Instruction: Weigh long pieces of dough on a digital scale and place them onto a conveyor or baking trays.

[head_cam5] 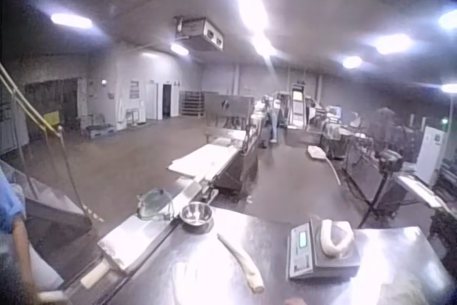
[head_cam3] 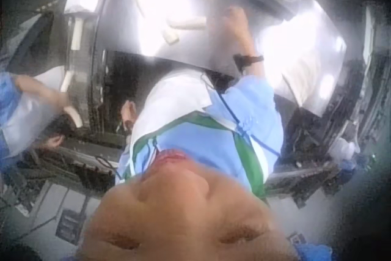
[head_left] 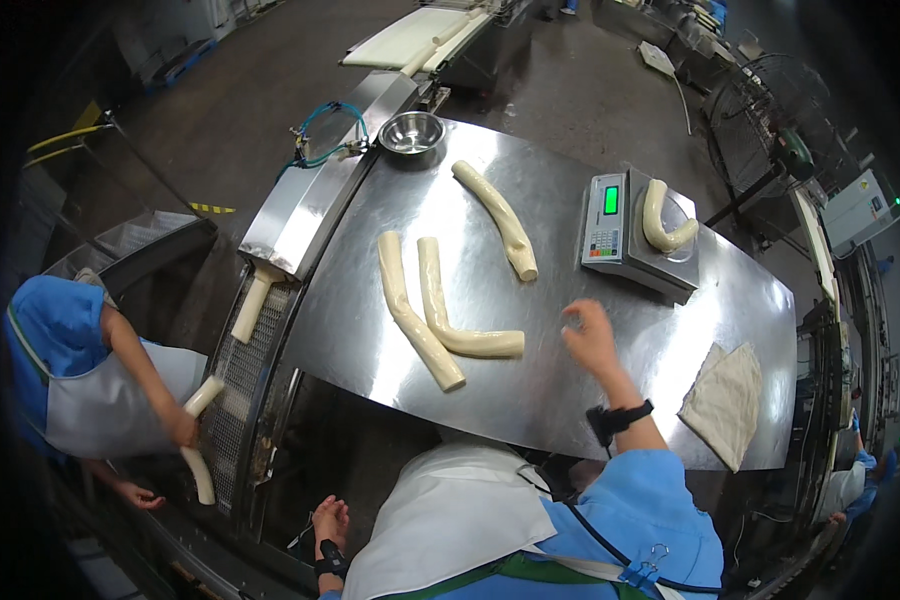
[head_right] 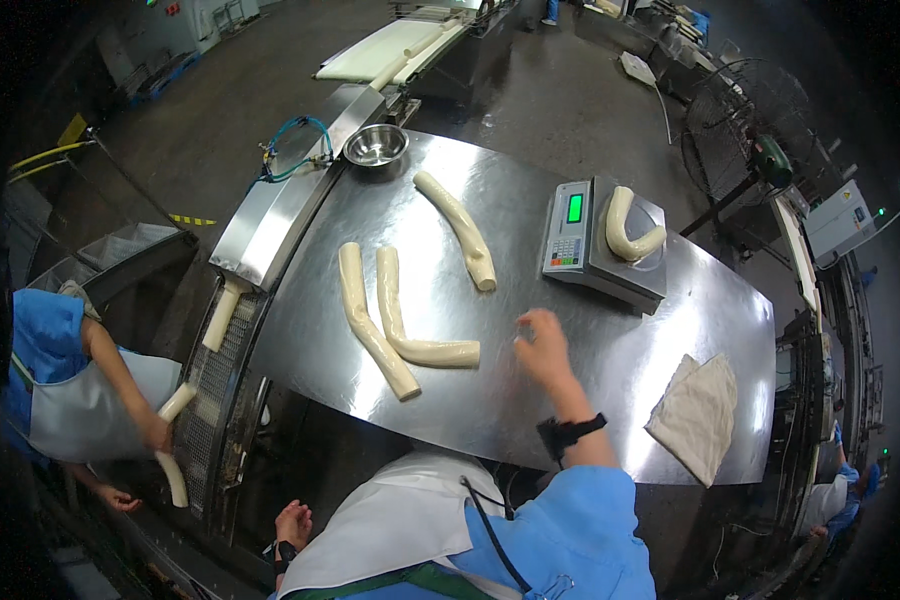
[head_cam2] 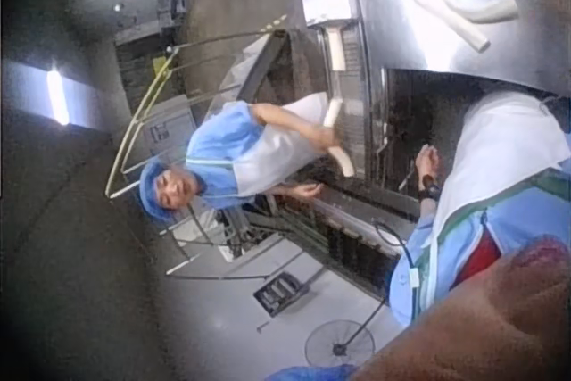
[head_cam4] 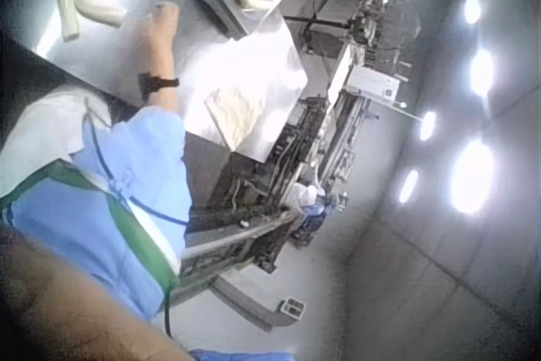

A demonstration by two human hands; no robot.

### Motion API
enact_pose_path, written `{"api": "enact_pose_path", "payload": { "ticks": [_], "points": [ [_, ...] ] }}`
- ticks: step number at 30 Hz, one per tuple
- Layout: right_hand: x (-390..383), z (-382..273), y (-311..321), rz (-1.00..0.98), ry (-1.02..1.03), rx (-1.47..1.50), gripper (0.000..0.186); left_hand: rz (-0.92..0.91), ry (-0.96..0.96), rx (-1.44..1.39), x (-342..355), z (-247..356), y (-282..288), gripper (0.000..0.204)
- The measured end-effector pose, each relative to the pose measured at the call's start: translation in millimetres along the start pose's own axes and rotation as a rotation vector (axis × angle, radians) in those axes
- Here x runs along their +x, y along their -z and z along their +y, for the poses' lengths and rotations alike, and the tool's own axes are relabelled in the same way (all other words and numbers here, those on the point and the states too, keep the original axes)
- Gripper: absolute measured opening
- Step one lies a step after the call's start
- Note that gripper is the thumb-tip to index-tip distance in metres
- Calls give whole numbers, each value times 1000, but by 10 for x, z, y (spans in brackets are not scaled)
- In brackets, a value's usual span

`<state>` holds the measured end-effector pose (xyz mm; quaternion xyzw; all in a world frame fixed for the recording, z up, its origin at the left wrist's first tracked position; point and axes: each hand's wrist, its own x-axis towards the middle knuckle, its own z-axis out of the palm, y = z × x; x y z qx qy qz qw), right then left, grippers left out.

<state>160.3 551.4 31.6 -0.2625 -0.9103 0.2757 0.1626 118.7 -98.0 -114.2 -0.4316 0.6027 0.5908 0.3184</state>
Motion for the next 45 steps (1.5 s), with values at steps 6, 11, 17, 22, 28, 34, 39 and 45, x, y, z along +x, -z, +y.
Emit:
{"api": "enact_pose_path", "payload": {
  "ticks": [6, 11, 17, 22, 28, 34, 39, 45],
  "points": [
    [1203, 885, 817, 440, -110, -575, 42, 48, -60, 43, -178, 197, -188, 25],
    [1691, 1148, 1033, 90, -460, -764, 45, 105, -48, 0, -339, 163, -175, 24],
    [2067, 957, 452, -150, -333, -318, 53, 118, -40, 44, -429, 278, -237, 23],
    [955, -374, -1217, -516, -69, 303, 78, 48, -263, 102, -174, 1063, -402, 25],
    [208, -1279, -1560, -473, 201, 15, 74, 223, -1063, 561, 603, 2880, -668, 43],
    [356, -1257, -1008, -575, 173, -7, 53, 369, -1016, 1124, 969, 3638, -962, 54],
    [651, -1819, -851, -678, 76, 158, 45, 247, -918, 898, 627, 3582, -1145, 46],
    [766, -2884, -1451, -342, 641, 377, 54, -491, -1230, 1045, -968, 3695, -2282, 44]
  ]
}}
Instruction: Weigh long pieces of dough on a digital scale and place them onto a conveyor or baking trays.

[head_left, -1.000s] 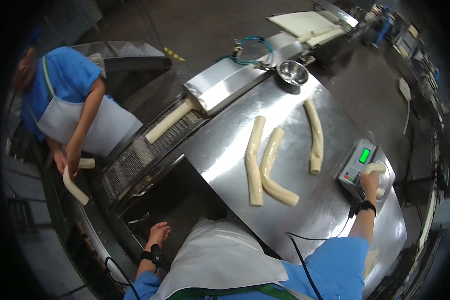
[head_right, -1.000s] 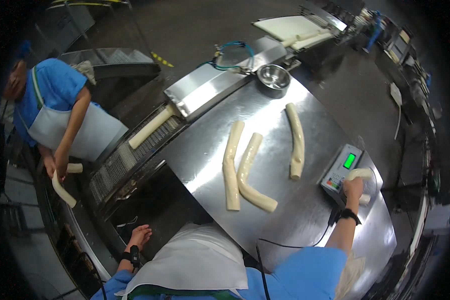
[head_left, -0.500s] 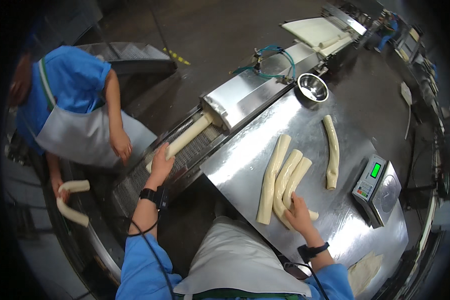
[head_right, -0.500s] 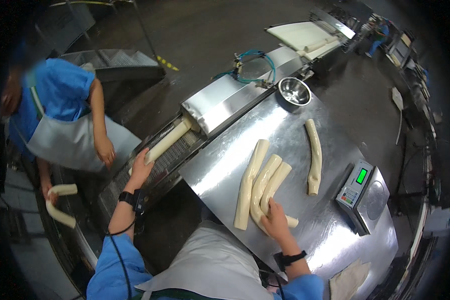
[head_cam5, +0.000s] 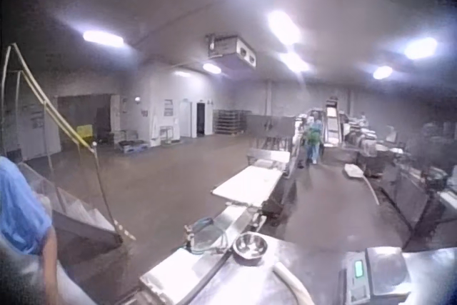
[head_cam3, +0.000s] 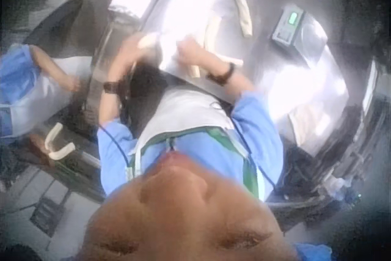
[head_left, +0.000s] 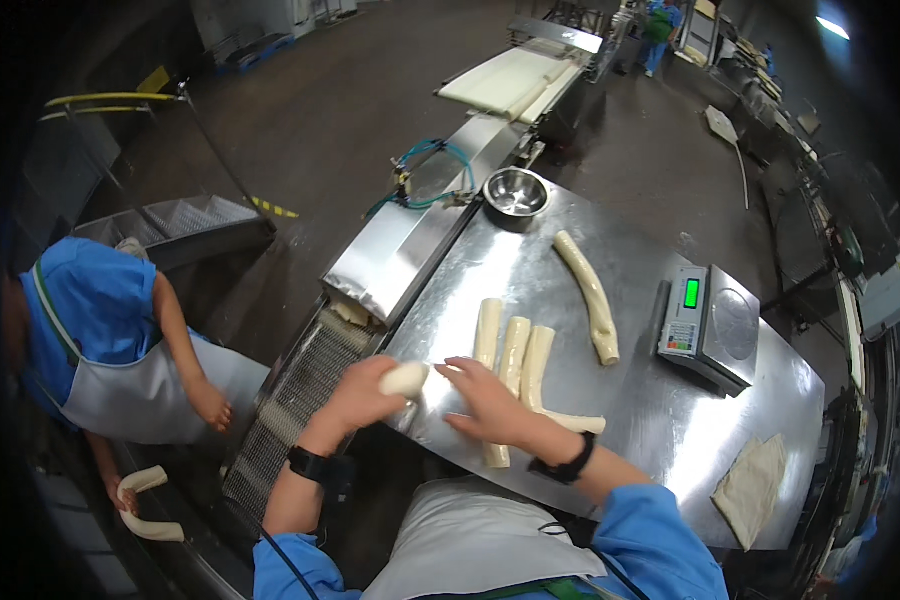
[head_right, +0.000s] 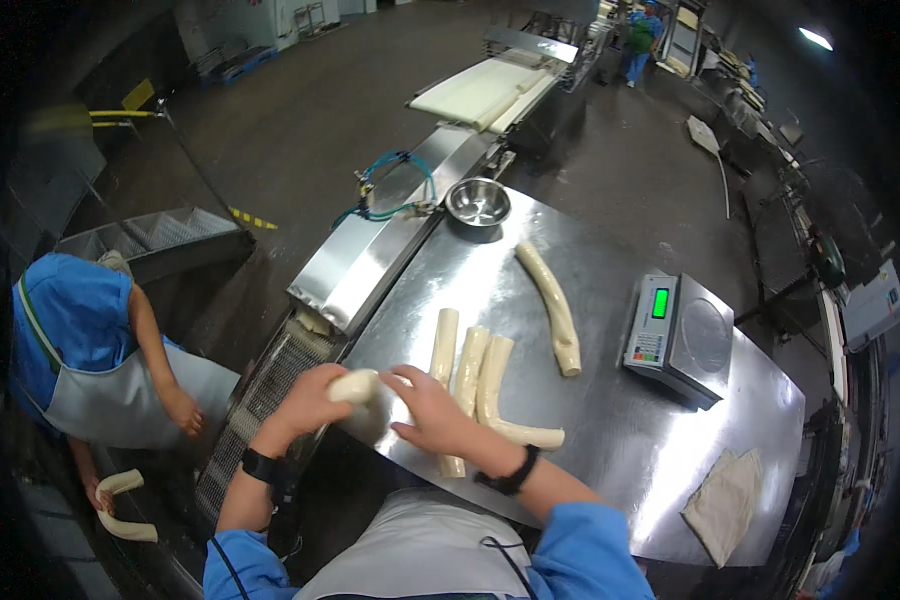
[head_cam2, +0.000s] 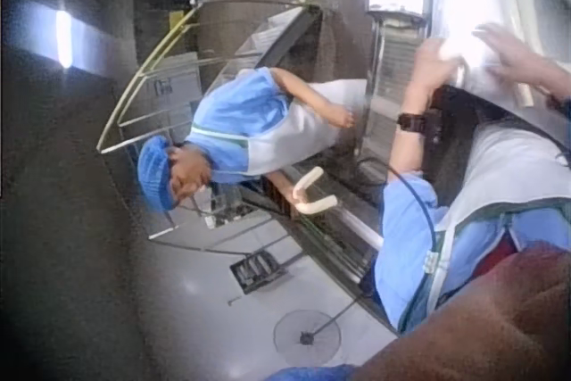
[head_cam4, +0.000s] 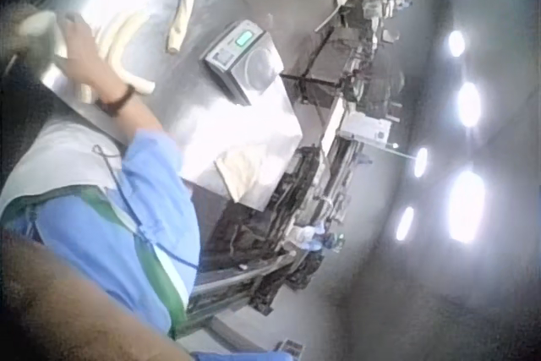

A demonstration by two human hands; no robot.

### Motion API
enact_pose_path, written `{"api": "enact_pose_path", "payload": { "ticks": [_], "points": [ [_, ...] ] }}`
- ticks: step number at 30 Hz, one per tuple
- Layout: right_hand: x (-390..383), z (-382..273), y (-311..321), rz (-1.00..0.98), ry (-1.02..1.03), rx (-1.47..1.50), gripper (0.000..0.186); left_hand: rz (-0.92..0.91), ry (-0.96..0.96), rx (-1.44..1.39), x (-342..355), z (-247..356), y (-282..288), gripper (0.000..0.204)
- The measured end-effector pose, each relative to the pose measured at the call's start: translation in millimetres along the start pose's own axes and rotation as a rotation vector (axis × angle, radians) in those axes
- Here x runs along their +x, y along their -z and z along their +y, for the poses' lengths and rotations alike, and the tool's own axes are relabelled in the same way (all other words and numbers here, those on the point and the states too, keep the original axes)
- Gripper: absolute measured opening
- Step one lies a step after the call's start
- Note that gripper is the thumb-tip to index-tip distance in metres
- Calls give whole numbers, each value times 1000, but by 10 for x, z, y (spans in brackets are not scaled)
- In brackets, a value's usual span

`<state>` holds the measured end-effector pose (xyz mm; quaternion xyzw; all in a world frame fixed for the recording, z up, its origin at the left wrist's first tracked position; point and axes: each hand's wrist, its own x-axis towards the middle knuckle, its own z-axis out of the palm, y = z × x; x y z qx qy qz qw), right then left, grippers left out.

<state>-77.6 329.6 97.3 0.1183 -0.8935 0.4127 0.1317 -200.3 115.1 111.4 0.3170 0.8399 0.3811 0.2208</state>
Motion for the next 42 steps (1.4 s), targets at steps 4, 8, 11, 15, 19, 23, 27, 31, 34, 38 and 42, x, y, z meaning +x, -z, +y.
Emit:
{"api": "enact_pose_path", "payload": {
  "ticks": [4, 8, 11, 15, 19, 23, 27, 31, 34, 38, 42],
  "points": [
    [24, -19, 442, -271, -415, -17, 59, -120, -267, -90, 187, 775, -402, 44],
    [-498, 742, 1754, -116, -635, 119, 38, -79, -142, -289, 170, 619, -746, 45],
    [-1021, 876, 2978, 215, -745, 176, 44, -58, 162, -522, -102, -22, -877, 37],
    [-1567, 988, 4051, 666, -732, 166, 45, 88, 347, -449, -538, -508, -995, 35],
    [-2197, 1930, 4174, 849, -667, -647, 43, 233, 662, -546, -749, -580, -1121, 35],
    [-2575, 2486, 3515, 824, -930, -644, 45, 224, 696, -544, -887, -458, -1196, 37],
    [-2464, 2218, 2964, 954, -803, -742, 56, 237, 698, -582, -993, -401, -1223, 36],
    [-2251, 1473, 2127, 635, -588, -429, 57, 282, 764, -688, -1110, -597, -1360, 35],
    [-2293, 994, 1260, 328, -512, -349, 51, 304, 820, -753, -1218, -640, -1498, 35],
    [-2295, 606, 802, -53, -395, -247, 54, 268, 807, -766, -1360, -609, -1591, 37],
    [-2240, 519, 749, -194, -300, -242, 56, 289, 835, -786, -1501, -627, -1611, 31]
  ]
}}
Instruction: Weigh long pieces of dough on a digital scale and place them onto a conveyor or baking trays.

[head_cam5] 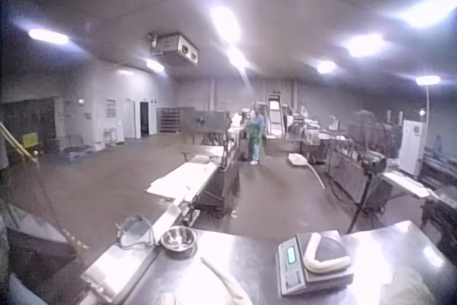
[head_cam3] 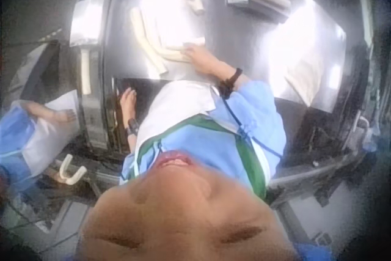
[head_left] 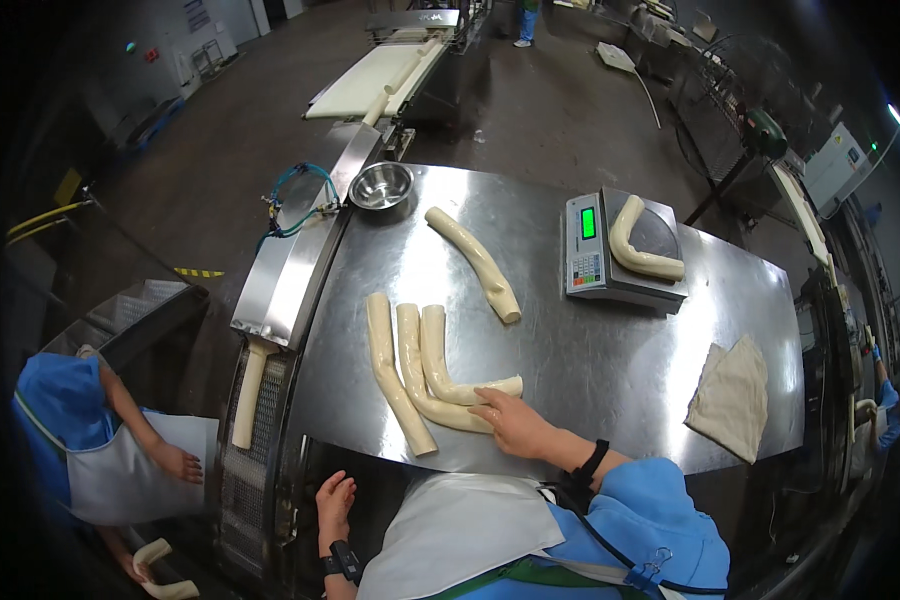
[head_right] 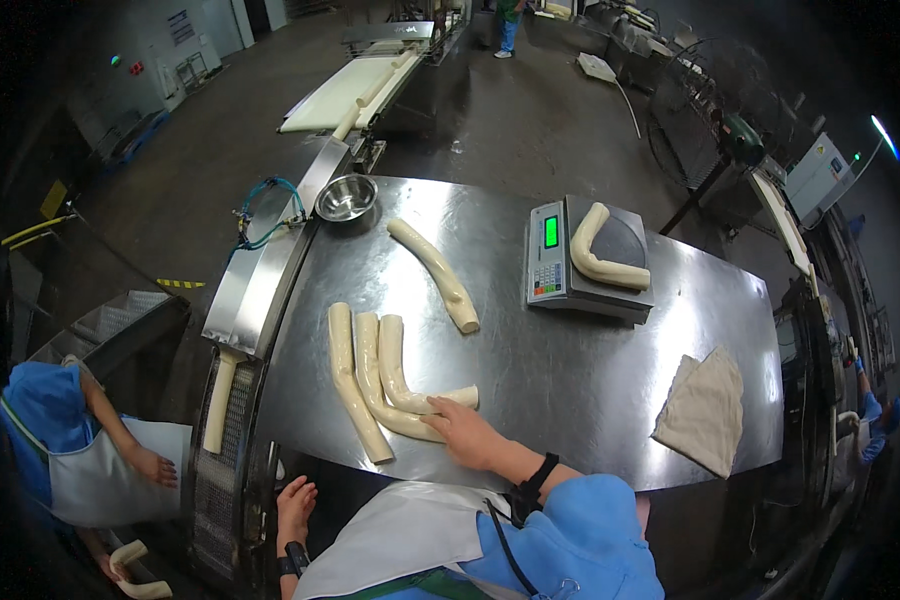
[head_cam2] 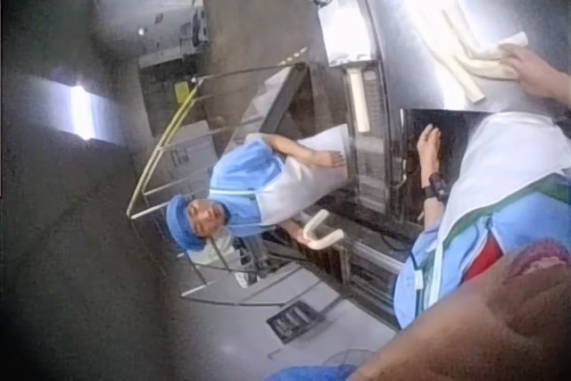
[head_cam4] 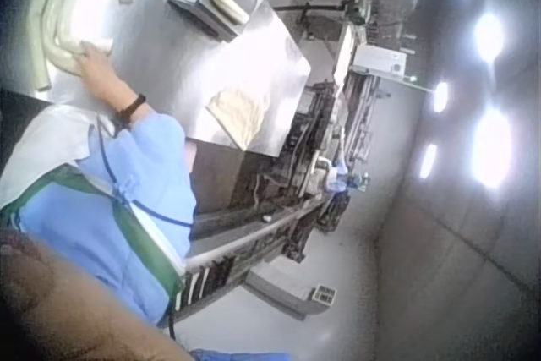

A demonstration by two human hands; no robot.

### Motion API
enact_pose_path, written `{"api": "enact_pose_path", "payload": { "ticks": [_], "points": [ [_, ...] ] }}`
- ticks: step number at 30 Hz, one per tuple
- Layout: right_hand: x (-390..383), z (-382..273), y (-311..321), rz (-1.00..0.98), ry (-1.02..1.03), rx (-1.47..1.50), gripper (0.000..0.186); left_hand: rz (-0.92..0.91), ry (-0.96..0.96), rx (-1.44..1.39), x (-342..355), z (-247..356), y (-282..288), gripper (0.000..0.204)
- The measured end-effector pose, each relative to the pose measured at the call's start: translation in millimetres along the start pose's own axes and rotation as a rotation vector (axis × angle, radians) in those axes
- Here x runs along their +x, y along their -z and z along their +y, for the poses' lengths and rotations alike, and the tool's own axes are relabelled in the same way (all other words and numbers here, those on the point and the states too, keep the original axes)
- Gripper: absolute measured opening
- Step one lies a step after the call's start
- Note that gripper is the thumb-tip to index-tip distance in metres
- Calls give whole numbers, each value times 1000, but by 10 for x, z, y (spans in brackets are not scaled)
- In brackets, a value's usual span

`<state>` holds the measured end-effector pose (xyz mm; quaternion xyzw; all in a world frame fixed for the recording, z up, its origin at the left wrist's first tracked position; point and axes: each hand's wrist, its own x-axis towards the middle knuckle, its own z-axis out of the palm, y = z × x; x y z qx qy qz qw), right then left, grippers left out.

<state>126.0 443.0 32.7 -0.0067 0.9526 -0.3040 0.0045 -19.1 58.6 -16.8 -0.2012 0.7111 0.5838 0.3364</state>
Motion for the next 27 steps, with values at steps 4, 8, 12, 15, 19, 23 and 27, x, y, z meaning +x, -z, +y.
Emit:
{"api": "enact_pose_path", "payload": {
  "ticks": [4, 8, 12, 15, 19, 23, 27],
  "points": [
    [88, 9, 162, 55, -81, 1, 53, 30, 14, -48, 35, -134, 122, 31],
    [136, 92, 336, 99, -109, -30, 55, 46, 27, -75, 74, -149, 135, 30],
    [204, 104, 387, 112, -140, 3, 53, 145, 41, -163, -69, -277, 224, 30],
    [137, 120, 417, 152, -142, 5, 50, 52, -15, -121, -98, -266, 197, 32],
    [-94, 492, 323, 232, -157, -80, 50, -9, -96, -139, 172, -362, 99, 33],
    [-9, 842, 545, 248, -47, -87, 55, 59, -94, -136, 137, -613, 198, 30],
    [126, 1315, 1185, 486, -187, -297, 48, 133, -77, -143, 75, -633, 176, 30]
  ]
}}
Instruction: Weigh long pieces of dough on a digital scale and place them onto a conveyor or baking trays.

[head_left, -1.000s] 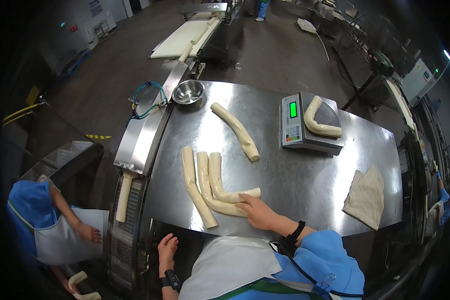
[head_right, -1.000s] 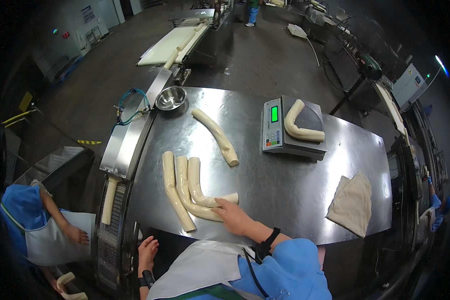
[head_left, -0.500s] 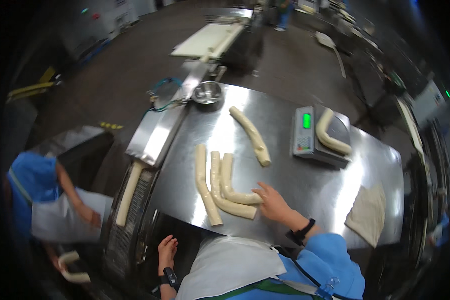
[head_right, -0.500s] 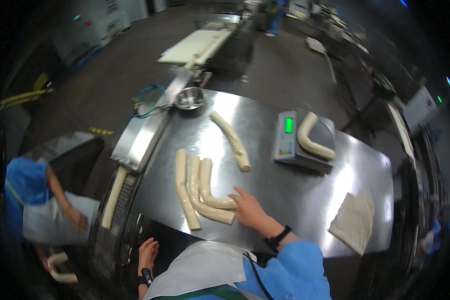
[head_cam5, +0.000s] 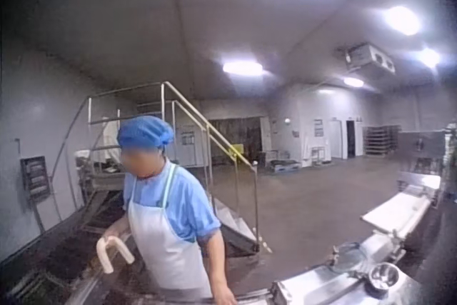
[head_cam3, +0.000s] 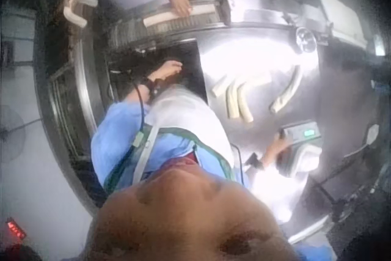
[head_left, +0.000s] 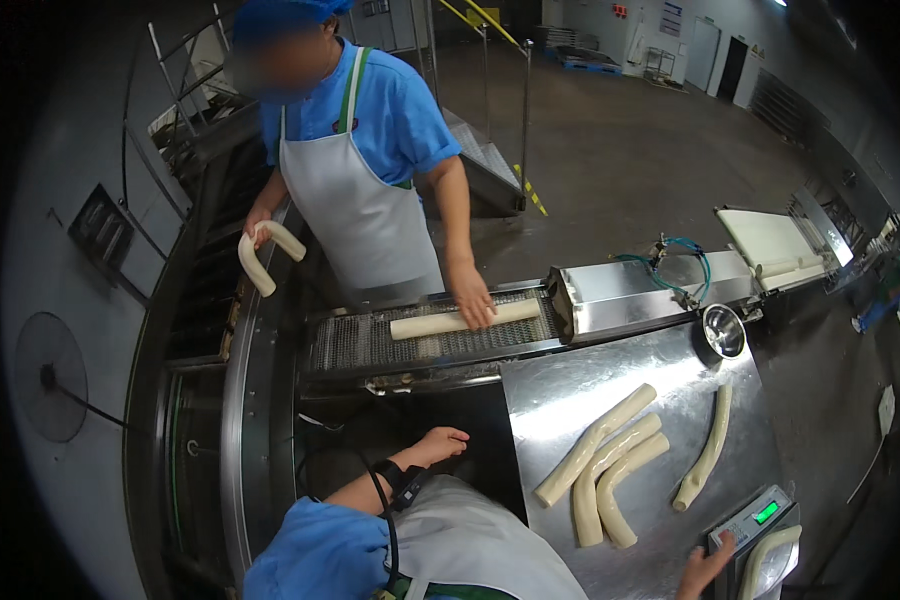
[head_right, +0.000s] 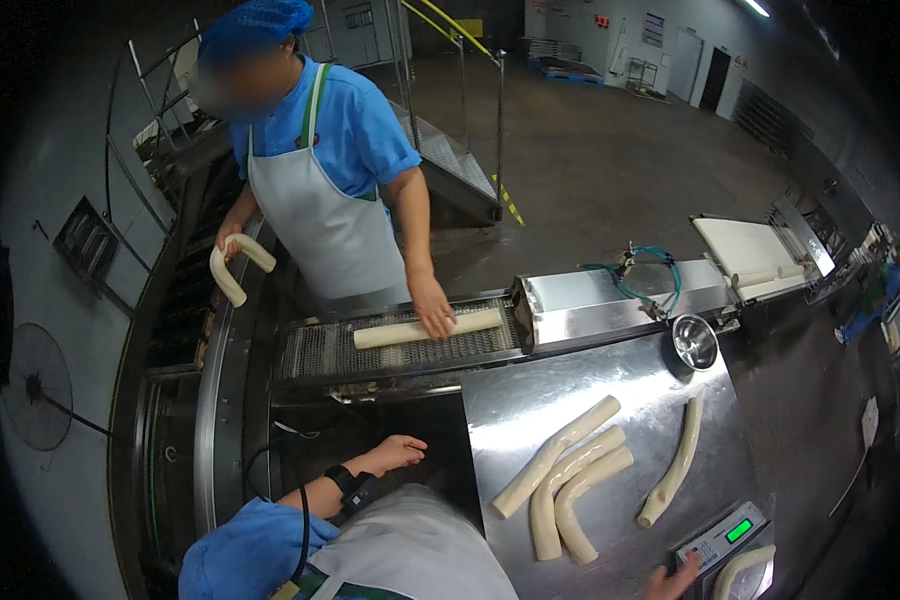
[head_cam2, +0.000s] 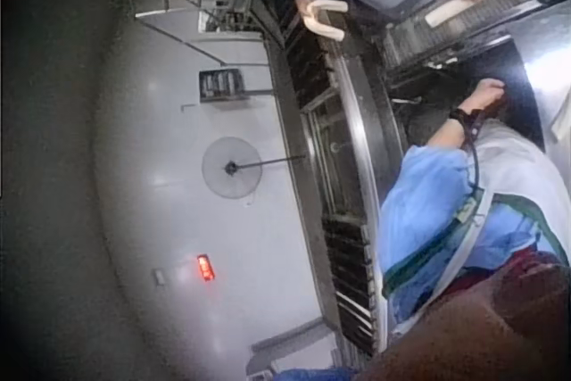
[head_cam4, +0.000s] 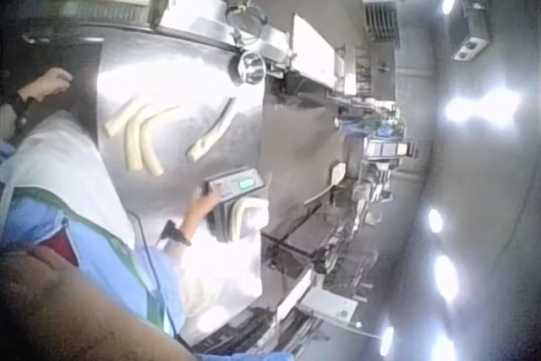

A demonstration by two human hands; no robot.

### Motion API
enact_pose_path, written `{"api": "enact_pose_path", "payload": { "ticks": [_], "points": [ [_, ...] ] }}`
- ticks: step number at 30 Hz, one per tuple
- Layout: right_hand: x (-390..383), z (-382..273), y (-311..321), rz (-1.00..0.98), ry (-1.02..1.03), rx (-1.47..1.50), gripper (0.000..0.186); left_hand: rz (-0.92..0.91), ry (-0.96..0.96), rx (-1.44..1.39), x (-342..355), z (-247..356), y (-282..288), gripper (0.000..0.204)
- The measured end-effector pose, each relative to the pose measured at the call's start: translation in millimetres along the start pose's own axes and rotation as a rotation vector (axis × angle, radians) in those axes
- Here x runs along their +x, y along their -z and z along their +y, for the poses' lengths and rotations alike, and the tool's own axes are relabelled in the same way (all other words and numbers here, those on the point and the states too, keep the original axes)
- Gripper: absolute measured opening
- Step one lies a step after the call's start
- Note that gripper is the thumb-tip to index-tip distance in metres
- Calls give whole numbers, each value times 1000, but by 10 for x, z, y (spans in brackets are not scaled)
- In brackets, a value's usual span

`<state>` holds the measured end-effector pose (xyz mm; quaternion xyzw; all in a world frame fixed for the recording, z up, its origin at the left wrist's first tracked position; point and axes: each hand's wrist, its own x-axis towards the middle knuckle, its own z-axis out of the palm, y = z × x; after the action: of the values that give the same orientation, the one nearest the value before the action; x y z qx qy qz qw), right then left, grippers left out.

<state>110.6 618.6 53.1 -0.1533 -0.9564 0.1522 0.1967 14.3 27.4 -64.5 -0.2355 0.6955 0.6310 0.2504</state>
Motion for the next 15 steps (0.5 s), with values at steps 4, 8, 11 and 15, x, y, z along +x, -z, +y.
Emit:
{"api": "enact_pose_path", "payload": {
  "ticks": [4, 8, 11, 15],
  "points": [
    [74, 1833, 129, 50, 44, -789, 71, -2, 29, -28, -20, -41, 46, 30],
    [455, 1541, 573, -395, -545, -447, 60, 37, 32, -15, -90, -105, 66, 31],
    [403, 1799, 404, -304, -561, -319, 56, 24, -1, 14, -44, 43, 71, 31],
    [344, 2157, -232, -63, -333, 252, 52, -55, -93, 47, 105, 202, 42, 32]
  ]
}}
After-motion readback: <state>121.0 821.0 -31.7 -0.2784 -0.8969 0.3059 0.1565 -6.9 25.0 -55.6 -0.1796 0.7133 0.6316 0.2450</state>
